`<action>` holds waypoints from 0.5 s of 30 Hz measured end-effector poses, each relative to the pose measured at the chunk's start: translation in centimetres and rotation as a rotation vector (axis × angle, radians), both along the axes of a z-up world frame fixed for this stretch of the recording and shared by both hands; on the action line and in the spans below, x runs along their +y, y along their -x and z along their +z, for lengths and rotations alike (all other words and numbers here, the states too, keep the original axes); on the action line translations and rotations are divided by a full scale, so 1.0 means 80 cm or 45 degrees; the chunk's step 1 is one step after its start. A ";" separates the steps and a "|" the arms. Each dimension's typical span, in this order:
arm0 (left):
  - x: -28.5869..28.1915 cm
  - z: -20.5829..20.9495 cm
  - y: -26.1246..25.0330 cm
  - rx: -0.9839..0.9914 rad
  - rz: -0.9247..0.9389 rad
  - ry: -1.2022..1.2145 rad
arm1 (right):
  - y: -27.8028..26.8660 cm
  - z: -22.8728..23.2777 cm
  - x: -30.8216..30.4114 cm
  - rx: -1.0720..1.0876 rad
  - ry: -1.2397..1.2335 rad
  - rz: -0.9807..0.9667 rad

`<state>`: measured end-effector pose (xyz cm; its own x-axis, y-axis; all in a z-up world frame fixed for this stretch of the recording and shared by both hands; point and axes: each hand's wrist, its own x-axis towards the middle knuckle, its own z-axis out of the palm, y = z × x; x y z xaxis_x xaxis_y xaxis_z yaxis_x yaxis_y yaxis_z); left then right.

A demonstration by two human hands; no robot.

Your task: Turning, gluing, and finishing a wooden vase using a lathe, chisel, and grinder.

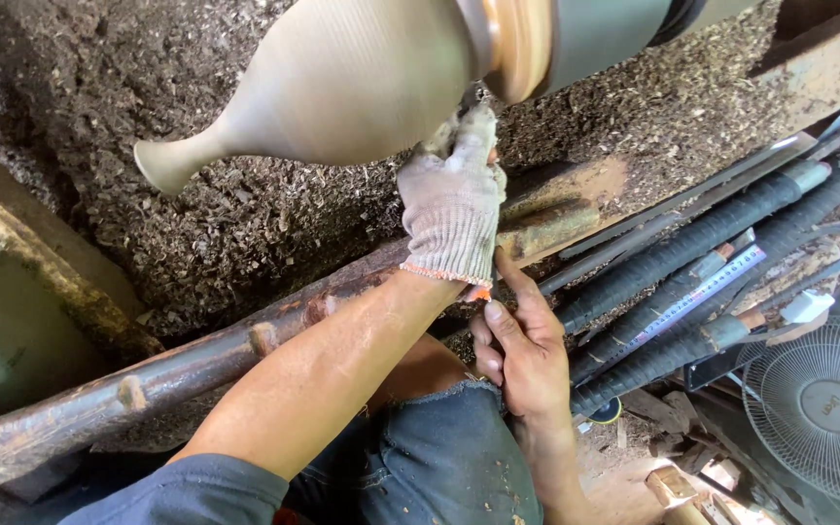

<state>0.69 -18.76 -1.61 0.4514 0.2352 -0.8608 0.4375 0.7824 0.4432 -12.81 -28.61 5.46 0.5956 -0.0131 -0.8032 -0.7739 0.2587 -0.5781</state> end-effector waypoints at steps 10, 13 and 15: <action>0.005 0.004 -0.005 0.116 -0.067 -0.021 | 0.005 -0.002 0.001 0.010 0.019 0.010; 0.000 -0.005 0.000 0.080 -0.003 0.071 | 0.005 0.000 0.005 -0.092 0.124 0.135; 0.000 -0.004 -0.002 0.057 0.016 0.094 | 0.002 0.004 0.007 -0.129 0.194 0.178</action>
<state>0.82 -18.79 -1.93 0.4097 0.1755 -0.8952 0.4452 0.8180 0.3642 -12.99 -28.01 5.82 0.6778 -0.0411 -0.7341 -0.7320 0.0568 -0.6789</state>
